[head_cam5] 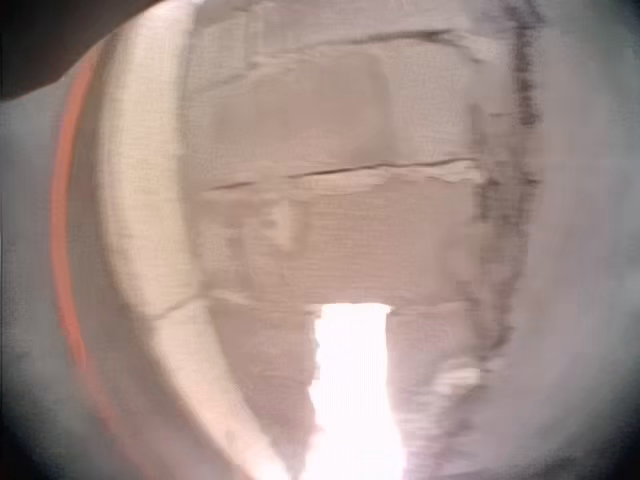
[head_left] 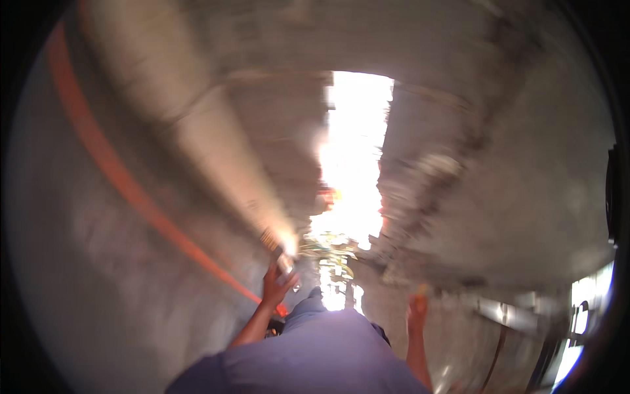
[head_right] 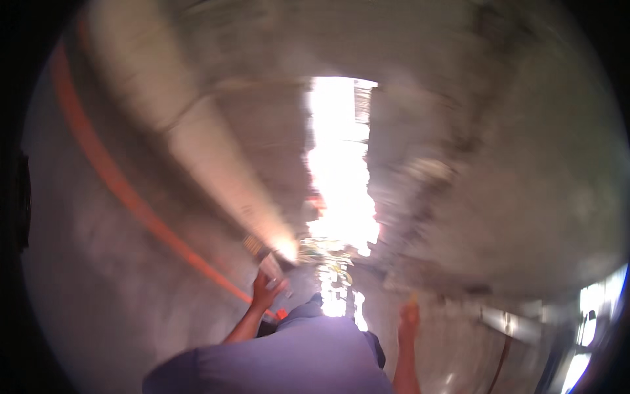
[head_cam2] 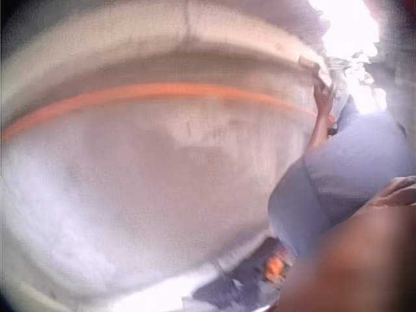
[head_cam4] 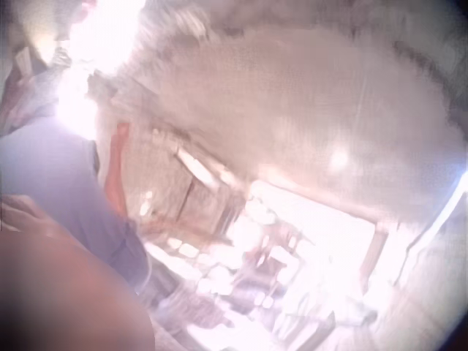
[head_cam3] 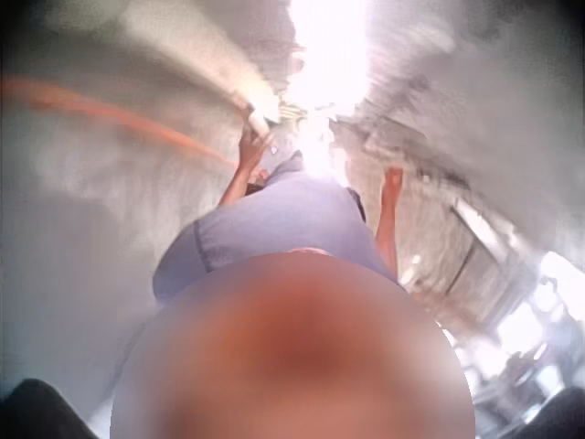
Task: The person measures a concrete wall with a tape measure and then uses a spirit level to check for vertical alignment. They mark the wall with a pencil while holding the level against the surface.
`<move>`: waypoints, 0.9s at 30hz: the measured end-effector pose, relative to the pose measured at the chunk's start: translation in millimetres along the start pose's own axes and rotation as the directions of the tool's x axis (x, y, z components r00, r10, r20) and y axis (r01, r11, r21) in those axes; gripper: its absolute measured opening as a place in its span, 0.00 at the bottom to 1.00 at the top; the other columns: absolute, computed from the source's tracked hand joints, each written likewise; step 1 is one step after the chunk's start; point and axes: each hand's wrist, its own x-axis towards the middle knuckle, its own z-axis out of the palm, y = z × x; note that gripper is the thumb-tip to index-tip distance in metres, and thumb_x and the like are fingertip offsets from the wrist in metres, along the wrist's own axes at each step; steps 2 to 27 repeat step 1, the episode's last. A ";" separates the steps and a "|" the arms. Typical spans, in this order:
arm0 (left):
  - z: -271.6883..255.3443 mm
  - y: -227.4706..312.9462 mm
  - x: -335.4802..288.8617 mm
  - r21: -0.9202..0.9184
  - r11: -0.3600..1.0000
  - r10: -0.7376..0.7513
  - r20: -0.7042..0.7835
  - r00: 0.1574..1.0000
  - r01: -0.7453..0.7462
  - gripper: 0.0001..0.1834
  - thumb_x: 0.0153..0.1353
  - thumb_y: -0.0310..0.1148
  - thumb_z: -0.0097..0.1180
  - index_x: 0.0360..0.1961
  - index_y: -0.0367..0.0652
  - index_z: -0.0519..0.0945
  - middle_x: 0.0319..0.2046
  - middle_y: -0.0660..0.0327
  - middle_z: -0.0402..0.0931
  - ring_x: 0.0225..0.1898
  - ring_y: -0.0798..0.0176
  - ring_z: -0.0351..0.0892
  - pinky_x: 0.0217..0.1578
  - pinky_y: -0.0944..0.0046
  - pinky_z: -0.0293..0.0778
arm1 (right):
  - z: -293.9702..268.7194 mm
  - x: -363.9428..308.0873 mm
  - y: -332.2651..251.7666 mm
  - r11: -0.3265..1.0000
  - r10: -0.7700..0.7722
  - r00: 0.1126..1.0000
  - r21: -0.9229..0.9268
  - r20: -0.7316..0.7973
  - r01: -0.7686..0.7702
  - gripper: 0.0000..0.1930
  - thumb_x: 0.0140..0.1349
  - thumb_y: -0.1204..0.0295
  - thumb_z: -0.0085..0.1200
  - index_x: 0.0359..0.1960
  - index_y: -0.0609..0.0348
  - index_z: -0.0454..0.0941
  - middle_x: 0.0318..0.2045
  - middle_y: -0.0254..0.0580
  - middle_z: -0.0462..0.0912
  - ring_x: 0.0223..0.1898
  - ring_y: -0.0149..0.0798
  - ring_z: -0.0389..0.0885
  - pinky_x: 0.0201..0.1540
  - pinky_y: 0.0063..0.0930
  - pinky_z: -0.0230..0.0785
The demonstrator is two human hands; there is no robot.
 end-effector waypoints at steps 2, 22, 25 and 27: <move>34.4 -1.1 26.8 -0.056 0.998 -0.011 0.185 0.983 0.021 0.46 0.55 0.26 0.77 0.73 0.37 0.65 0.57 0.54 0.78 0.63 0.60 0.76 0.62 0.58 0.76 | -1.5 -6.4 -3.2 0.991 -0.008 0.999 0.133 0.045 0.002 0.09 0.71 0.64 0.62 0.39 0.52 0.76 0.32 0.27 0.75 0.34 0.24 0.71 0.37 0.29 0.66; 34.4 -1.1 26.8 -0.056 0.998 -0.011 0.185 0.983 0.021 0.46 0.55 0.26 0.77 0.73 0.37 0.65 0.57 0.54 0.78 0.63 0.60 0.76 0.62 0.58 0.76 | -1.5 -6.4 -3.2 0.991 -0.008 0.999 0.133 0.045 0.002 0.09 0.71 0.64 0.62 0.39 0.52 0.76 0.32 0.27 0.75 0.34 0.24 0.71 0.37 0.29 0.66; 34.4 -1.1 26.8 -0.056 0.998 -0.011 0.185 0.983 0.021 0.46 0.55 0.26 0.77 0.73 0.37 0.65 0.57 0.54 0.78 0.63 0.60 0.76 0.62 0.58 0.76 | -1.5 -6.4 -3.2 0.991 -0.008 0.999 0.133 0.045 0.002 0.09 0.71 0.64 0.62 0.39 0.52 0.76 0.32 0.27 0.75 0.34 0.24 0.71 0.37 0.29 0.66; 34.4 -1.1 26.8 -0.056 0.998 -0.011 0.185 0.983 0.021 0.46 0.55 0.26 0.77 0.73 0.37 0.65 0.57 0.54 0.78 0.63 0.60 0.76 0.62 0.58 0.76 | -1.5 -6.4 -3.2 0.991 -0.008 0.999 0.133 0.045 0.002 0.09 0.71 0.64 0.62 0.39 0.52 0.76 0.32 0.27 0.75 0.34 0.24 0.71 0.37 0.29 0.66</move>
